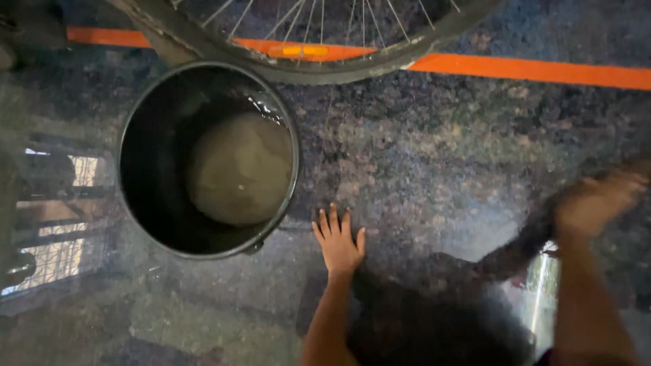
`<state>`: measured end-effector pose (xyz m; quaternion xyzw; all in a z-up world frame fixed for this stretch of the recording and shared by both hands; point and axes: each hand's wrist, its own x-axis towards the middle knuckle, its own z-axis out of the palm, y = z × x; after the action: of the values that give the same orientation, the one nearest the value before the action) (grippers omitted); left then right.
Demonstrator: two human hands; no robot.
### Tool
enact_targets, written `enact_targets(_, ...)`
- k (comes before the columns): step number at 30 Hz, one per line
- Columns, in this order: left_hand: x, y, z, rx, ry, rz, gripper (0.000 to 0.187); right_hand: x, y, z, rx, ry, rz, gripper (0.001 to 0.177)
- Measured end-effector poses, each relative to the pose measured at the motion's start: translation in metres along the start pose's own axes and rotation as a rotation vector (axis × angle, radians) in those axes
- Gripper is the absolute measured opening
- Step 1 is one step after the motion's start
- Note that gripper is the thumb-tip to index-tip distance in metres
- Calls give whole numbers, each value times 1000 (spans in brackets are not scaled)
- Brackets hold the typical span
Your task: The person wipes the floor with a cloth, periodically rinsing and wringing the cloth in a bucket of water.
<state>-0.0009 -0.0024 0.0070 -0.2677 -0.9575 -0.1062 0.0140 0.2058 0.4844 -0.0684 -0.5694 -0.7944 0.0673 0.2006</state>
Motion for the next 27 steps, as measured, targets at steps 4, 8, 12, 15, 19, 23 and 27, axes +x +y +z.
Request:
enact_targets(4, -10, -19, 21, -349, 196, -29, 61, -125, -145, 31, 390, -151, -368, 58)
enact_targets(8, -12, -48, 48, -819, 571, -457, 58, -307, -282, -14, 513, -578, -799, 72)
enact_targets(12, -35, -71, 47, -569, 430, -589, 57, -384, -295, -64, 724, -1052, -991, 71)
enact_targets(15, -67, -44, 32, -273, 338, -479, 69, -380, -247, -56, -68, -457, -1224, 67)
enact_targets(19, -111, 55, -5, 6, -132, -113, 92, -305, -103, -38, -7, -475, -702, 61)
enact_targets(23, -104, 138, -30, 74, -680, 51, 120, -181, 115, -96, 23, -81, -189, 61)
enact_targets(27, -85, 152, -29, 198, -858, -26, 141, -164, 245, -166, -149, 60, 266, 60)
